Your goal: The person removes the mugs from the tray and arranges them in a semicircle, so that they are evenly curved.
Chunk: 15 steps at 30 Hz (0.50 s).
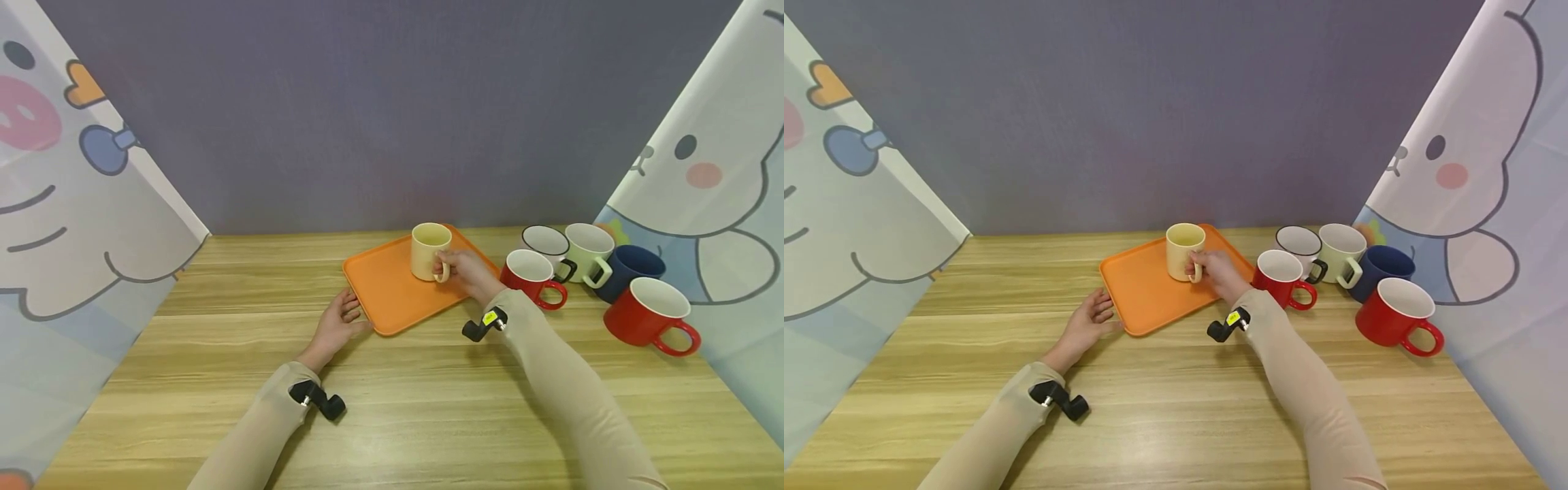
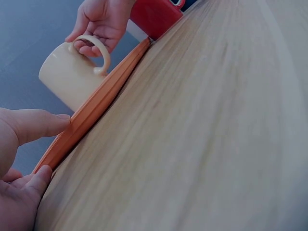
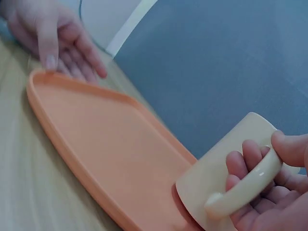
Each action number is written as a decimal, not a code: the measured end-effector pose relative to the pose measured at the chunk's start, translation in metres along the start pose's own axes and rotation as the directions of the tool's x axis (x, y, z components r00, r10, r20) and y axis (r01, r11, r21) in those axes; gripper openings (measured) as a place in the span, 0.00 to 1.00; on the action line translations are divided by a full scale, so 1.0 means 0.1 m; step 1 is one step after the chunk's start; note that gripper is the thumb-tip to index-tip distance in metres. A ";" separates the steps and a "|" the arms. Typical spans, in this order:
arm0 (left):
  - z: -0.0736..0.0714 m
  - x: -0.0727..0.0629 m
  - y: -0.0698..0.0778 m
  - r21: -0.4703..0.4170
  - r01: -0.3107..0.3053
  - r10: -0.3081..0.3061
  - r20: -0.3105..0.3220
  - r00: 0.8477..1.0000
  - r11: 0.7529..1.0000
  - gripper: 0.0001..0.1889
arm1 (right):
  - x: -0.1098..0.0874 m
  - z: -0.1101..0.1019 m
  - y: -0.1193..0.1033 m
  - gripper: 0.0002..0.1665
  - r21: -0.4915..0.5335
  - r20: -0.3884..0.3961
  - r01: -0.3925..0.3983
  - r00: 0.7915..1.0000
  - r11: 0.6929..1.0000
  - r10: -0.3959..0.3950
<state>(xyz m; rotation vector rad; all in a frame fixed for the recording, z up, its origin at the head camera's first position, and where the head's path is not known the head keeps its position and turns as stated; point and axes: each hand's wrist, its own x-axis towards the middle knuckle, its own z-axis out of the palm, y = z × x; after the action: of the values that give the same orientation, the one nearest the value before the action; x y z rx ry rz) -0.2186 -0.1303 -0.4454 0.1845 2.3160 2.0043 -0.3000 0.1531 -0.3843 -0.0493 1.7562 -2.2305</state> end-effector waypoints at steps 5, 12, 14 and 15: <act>0.00 0.00 0.00 0.008 0.000 0.000 -0.001 1.000 1.000 0.49 | -0.08 0.02 -0.01 0.18 0.089 -0.036 -0.012 0.999 0.996 0.015; -0.01 0.00 0.01 0.017 0.007 -0.007 0.004 1.000 1.000 0.49 | -0.18 0.02 -0.03 0.18 0.087 -0.027 0.005 1.000 0.996 -0.002; 0.00 0.00 0.01 0.010 0.011 -0.011 0.004 1.000 1.000 0.49 | -0.20 0.01 -0.03 0.18 0.087 -0.014 0.008 1.000 0.996 -0.006; 0.00 0.00 0.01 0.008 0.012 -0.012 0.004 1.000 1.000 0.49 | -0.21 0.01 -0.03 0.18 0.093 -0.013 0.008 1.000 0.996 -0.007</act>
<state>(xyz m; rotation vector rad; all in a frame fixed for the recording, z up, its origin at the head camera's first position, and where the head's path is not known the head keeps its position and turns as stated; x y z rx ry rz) -0.2183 -0.1304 -0.4443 0.1741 2.3169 1.9877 -0.2806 0.1582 -0.3779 -0.0216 1.6579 -2.3198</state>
